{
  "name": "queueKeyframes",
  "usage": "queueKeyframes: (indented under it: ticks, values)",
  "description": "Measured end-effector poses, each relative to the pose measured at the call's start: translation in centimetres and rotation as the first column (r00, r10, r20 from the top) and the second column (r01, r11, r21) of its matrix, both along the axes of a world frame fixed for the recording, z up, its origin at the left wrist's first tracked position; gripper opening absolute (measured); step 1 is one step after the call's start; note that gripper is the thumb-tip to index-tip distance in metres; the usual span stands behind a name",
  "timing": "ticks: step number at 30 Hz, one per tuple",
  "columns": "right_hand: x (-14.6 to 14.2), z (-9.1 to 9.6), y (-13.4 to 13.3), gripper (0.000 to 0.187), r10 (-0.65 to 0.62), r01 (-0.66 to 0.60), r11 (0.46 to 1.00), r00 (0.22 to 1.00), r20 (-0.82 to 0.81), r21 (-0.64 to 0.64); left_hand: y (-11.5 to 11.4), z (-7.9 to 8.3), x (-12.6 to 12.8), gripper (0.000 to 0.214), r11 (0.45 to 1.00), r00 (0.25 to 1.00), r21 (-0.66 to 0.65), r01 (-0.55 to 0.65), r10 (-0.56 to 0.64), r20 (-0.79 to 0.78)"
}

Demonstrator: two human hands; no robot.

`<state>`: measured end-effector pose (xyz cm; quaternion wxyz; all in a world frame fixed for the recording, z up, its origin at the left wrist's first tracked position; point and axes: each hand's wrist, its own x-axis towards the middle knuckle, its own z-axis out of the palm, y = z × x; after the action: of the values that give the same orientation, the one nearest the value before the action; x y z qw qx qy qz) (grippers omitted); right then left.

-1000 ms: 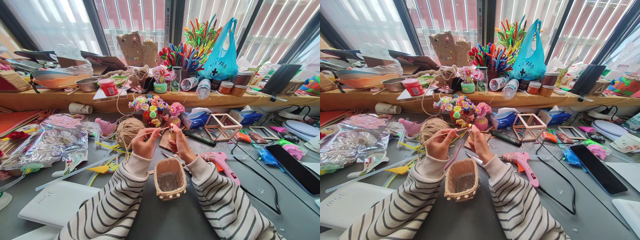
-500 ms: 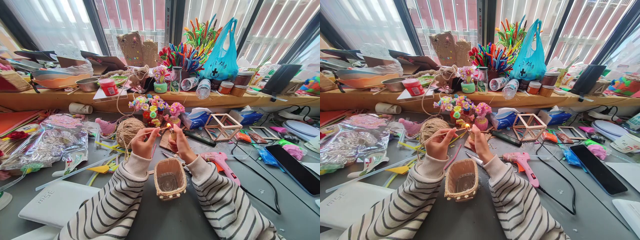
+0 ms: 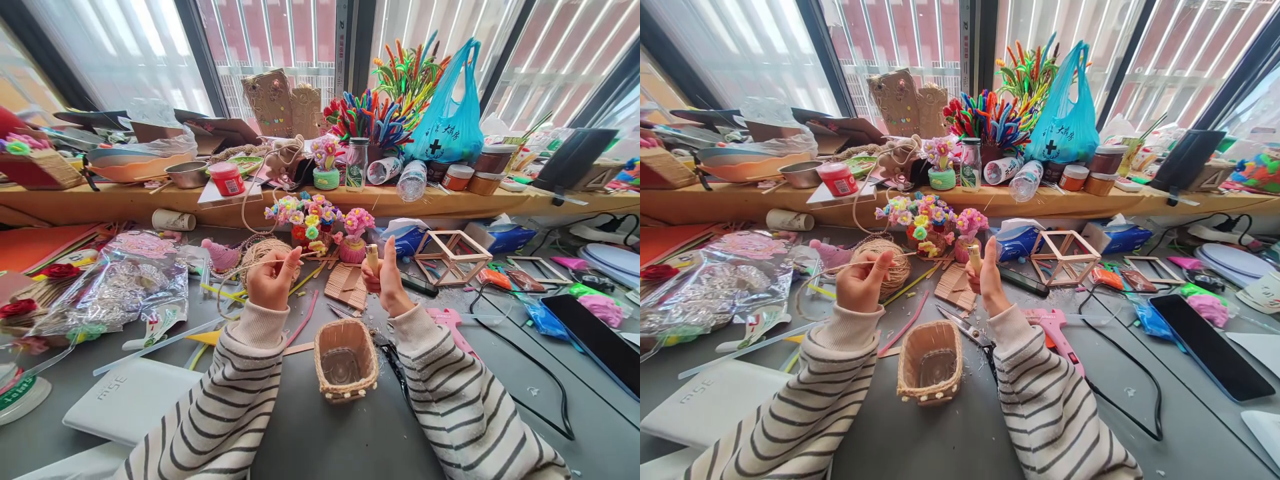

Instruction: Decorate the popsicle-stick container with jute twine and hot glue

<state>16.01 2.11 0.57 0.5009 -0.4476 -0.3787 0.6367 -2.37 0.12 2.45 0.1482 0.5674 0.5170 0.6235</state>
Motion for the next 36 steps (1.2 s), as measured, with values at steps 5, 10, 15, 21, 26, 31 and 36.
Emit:
queueKeyframes:
  ticks: [5, 10, 15, 21, 26, 31, 36]
  values:
    - [0.2, 0.0, 0.1, 0.072, 0.001, -0.001, 1.0, 1.0, -0.017, 0.012, 0.1, 0.5, -1.3, 0.034, 1.0, 0.996, -0.025, -0.017, 0.015, -0.091]
    - [0.6, 0.2, 0.0, 0.071, 0.019, -0.018, 0.999, 1.0, -0.025, 0.049, -0.4, 0.9, -1.0, 0.033, 1.0, 0.995, 0.005, -0.015, 0.016, -0.097]
    - [0.7, 0.3, -0.1, 0.071, 0.036, -0.034, 0.997, 0.999, -0.026, 0.07, -0.4, 0.8, -0.9, 0.035, 0.999, 0.998, 0.028, 0.021, -0.02, -0.055]
    - [0.6, 0.5, -0.3, 0.071, 0.024, -0.022, 0.996, 1.0, -0.019, 0.083, -0.4, 1.0, -0.8, 0.035, 0.997, 0.998, 0.036, 0.064, -0.064, 0.001]
    - [0.6, 0.5, -0.2, 0.072, 0.028, -0.028, 0.997, 1.0, -0.005, 0.071, -1.0, 1.4, -0.2, 0.031, 0.998, 0.998, 0.036, 0.059, -0.061, 0.036]
    - [0.7, 0.6, -0.1, 0.073, 0.03, -0.03, 0.997, 1.0, 0.007, 0.071, -1.2, 1.5, 0.0, 0.031, 0.998, 0.997, 0.021, 0.054, -0.055, 0.047]
    - [0.7, 0.7, -0.2, 0.073, 0.024, -0.025, 0.997, 1.0, 0.014, 0.074, -1.2, 1.6, -0.1, 0.031, 0.999, 0.998, 0.007, 0.052, -0.053, 0.046]
